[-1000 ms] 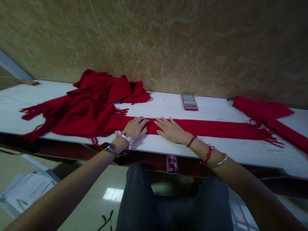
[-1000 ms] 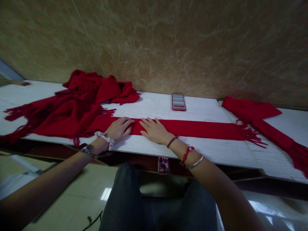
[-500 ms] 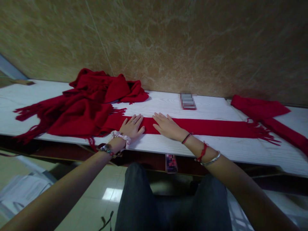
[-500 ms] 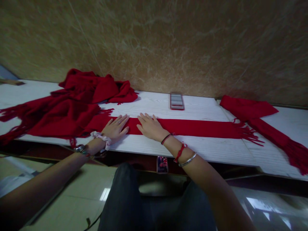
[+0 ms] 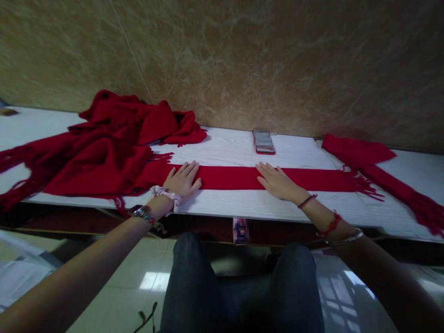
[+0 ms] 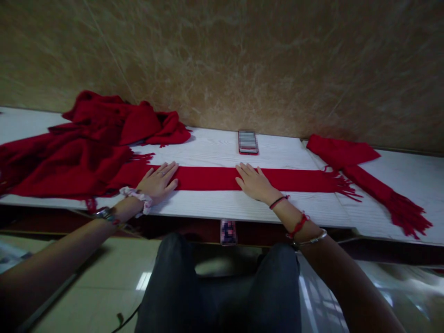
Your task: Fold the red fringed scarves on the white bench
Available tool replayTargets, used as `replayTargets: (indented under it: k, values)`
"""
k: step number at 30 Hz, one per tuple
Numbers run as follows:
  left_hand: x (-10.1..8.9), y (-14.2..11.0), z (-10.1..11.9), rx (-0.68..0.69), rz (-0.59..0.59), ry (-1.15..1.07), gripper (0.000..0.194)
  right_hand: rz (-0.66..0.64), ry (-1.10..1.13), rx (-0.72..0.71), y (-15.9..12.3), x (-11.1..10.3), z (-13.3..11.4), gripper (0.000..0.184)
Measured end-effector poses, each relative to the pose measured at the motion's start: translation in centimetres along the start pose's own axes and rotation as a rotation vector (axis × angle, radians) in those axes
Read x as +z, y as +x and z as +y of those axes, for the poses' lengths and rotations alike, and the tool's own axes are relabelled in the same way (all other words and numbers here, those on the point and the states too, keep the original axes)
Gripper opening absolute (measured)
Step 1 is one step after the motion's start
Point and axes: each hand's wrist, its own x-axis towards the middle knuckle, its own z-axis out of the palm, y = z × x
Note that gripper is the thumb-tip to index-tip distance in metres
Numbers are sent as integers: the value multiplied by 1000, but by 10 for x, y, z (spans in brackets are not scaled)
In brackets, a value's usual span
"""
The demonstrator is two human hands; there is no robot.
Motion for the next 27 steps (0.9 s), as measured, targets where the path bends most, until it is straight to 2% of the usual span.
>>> replayTargets:
  k: [3, 8, 11, 14, 21, 24, 27]
  values:
    - [-1, 0, 1, -4, -8, 12, 58, 13, -4, 21, 4, -3, -11, 54]
    - [-1, 0, -2, 18, -10, 19, 58, 65, 87, -143, 35, -4, -77, 53]
    - [-1, 1, -10, 25, -24, 25, 58, 31, 120, -208, 46, -2, -99, 53]
    - [-2, 2, -19, 26, -57, 57, 58, 10, 131, -174, 42, -1, -89, 53]
    - [-3, 1, -23, 22, -58, 74, 56, -7, 100, 3, 16, 0, -25, 53]
    - [-6, 3, -20, 26, -78, 79, 55, -16, 74, 53, 13, 0, -20, 54]
    - [-11, 13, -5, 64, -39, 73, 52, -7, 72, 73, 15, 0, -27, 54]
